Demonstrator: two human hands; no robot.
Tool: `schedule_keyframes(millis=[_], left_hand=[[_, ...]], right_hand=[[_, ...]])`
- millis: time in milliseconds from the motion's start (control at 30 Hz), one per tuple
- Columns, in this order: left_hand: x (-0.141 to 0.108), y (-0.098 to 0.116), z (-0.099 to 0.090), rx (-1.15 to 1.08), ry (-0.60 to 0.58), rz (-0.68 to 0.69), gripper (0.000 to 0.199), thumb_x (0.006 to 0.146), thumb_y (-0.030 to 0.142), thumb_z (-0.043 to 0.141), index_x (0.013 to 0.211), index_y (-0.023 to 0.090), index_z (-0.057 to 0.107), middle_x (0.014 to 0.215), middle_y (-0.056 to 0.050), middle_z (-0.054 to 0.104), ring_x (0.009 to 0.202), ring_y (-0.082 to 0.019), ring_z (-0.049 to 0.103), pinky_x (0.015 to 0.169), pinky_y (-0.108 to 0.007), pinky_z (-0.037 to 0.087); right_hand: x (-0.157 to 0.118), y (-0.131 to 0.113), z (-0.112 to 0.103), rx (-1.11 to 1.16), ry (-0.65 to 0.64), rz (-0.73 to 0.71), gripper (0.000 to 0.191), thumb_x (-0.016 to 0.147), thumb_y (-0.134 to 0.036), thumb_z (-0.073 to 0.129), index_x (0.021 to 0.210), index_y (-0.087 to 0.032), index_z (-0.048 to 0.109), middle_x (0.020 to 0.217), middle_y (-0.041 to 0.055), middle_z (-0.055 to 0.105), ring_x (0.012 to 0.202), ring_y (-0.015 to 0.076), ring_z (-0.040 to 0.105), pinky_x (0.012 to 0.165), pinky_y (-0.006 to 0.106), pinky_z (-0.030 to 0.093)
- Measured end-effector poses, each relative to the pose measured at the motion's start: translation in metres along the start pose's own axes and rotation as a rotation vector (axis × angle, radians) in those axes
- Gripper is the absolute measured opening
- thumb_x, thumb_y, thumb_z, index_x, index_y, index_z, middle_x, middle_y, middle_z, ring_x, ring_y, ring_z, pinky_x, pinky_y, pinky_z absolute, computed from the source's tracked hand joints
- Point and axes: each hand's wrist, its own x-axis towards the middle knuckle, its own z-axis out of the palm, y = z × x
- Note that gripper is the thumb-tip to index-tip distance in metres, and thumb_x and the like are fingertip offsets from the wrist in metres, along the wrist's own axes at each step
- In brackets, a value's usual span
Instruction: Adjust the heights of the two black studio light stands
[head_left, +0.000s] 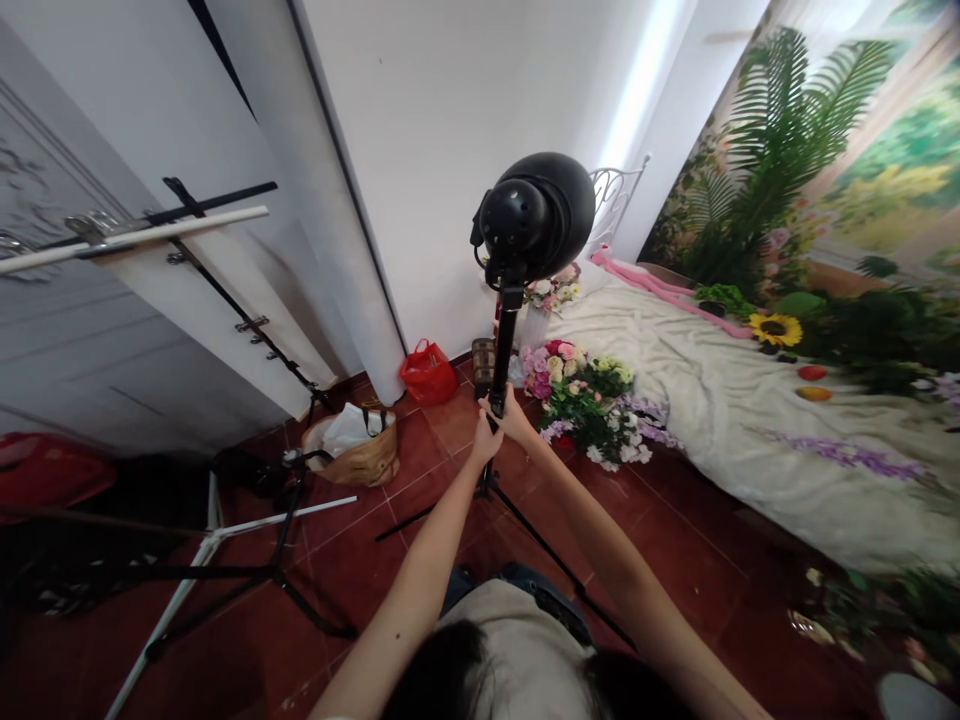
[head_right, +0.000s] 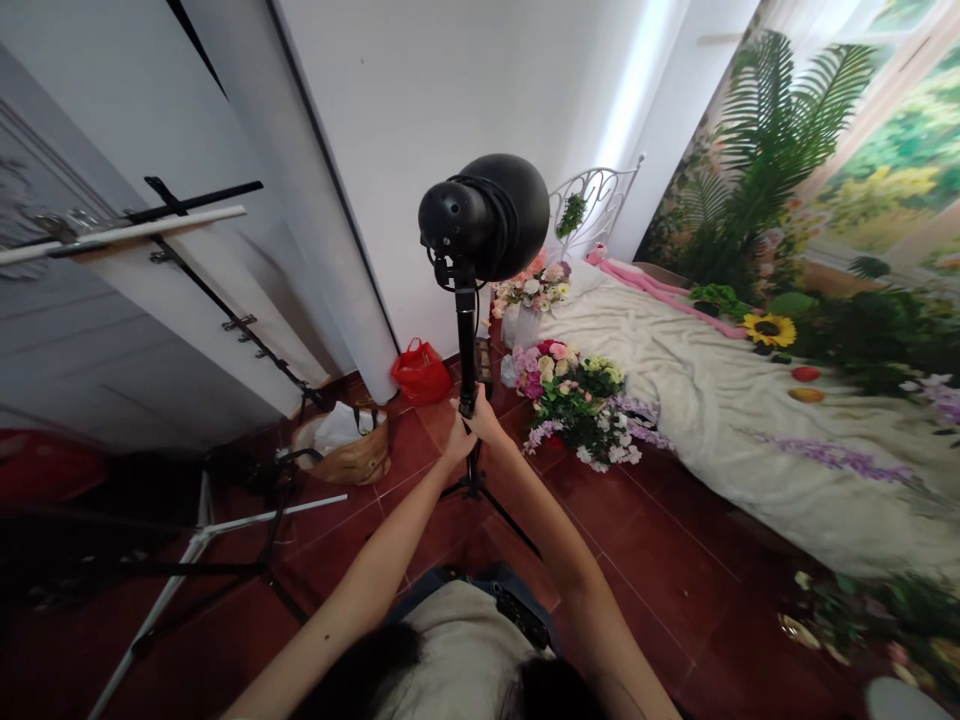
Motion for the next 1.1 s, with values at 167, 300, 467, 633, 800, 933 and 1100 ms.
schedule_keyframes(millis=[167, 300, 467, 633, 800, 933, 1100], left_hand=[[0.000, -0.003, 0.001, 0.020, -0.003, 0.002, 0.037, 0.071, 0.020, 0.063, 0.105, 0.019, 0.047, 0.101, -0.009, 0.063, 0.098, -0.019, 0.061, 0.090, -0.040, 0.046], [0.000, 0.001, 0.001, 0.020, 0.030, -0.096, 0.038, 0.069, 0.030, 0.069, 0.100, 0.020, 0.049, 0.092, -0.006, 0.065, 0.093, -0.020, 0.062, 0.087, -0.039, 0.047], [0.001, -0.004, 0.000, 0.042, -0.007, -0.013, 0.037, 0.073, 0.034, 0.066, 0.101, 0.020, 0.048, 0.092, -0.007, 0.064, 0.093, -0.020, 0.062, 0.087, -0.038, 0.047], [0.002, -0.010, 0.000, 0.062, -0.012, 0.002, 0.035, 0.074, 0.034, 0.065, 0.102, 0.020, 0.047, 0.094, -0.007, 0.064, 0.093, -0.019, 0.062, 0.086, -0.038, 0.047], [0.002, -0.009, 0.000, 0.075, -0.008, -0.027, 0.037, 0.073, 0.033, 0.066, 0.103, 0.020, 0.048, 0.094, -0.008, 0.064, 0.094, -0.021, 0.062, 0.088, -0.039, 0.046], [0.001, -0.009, 0.000, 0.090, -0.002, -0.020, 0.038, 0.074, 0.034, 0.065, 0.104, 0.020, 0.047, 0.096, -0.009, 0.064, 0.094, -0.021, 0.062, 0.088, -0.039, 0.046], [0.002, -0.012, 0.000, 0.102, -0.024, -0.005, 0.040, 0.076, 0.037, 0.063, 0.108, 0.019, 0.046, 0.098, -0.010, 0.063, 0.097, -0.022, 0.061, 0.089, -0.039, 0.045]], right_hand=[[0.001, 0.009, -0.042, -0.033, -0.264, -0.085, 0.055, 0.067, -0.022, 0.062, 0.118, -0.016, 0.042, 0.110, 0.0087, 0.057, 0.098, 0.0176, 0.058, 0.088, 0.035, 0.047], [-0.007, 0.031, -0.068, -0.211, -0.236, -0.037, 0.035, 0.074, -0.015, 0.048, 0.108, -0.016, 0.055, 0.106, 0.0085, 0.062, 0.097, 0.0172, 0.060, 0.090, 0.037, 0.047], [-0.023, 0.047, -0.064, -0.314, -0.204, -0.025, 0.038, 0.079, -0.014, 0.042, 0.114, -0.018, 0.056, 0.115, 0.0084, 0.061, 0.107, 0.0171, 0.057, 0.095, 0.037, 0.044], [-0.027, 0.056, -0.057, -0.385, -0.187, -0.063, 0.035, 0.086, -0.021, 0.041, 0.118, -0.018, 0.055, 0.113, 0.0091, 0.063, 0.106, 0.0185, 0.058, 0.095, 0.037, 0.044], [-0.033, 0.063, -0.057, -0.396, -0.141, -0.067, 0.038, 0.092, -0.027, 0.033, 0.126, -0.022, 0.048, 0.122, 0.0071, 0.059, 0.112, 0.0169, 0.055, 0.098, 0.036, 0.042], [-0.035, 0.065, -0.058, -0.409, -0.084, -0.027, 0.039, 0.094, -0.033, 0.030, 0.126, -0.022, 0.049, 0.121, 0.0072, 0.060, 0.111, 0.0172, 0.056, 0.097, 0.036, 0.042], [-0.023, 0.078, -0.061, -0.441, -0.061, -0.037, 0.040, 0.093, -0.039, 0.030, 0.112, -0.021, 0.061, 0.120, 0.0081, 0.060, 0.115, 0.0194, 0.052, 0.102, 0.038, 0.035]])
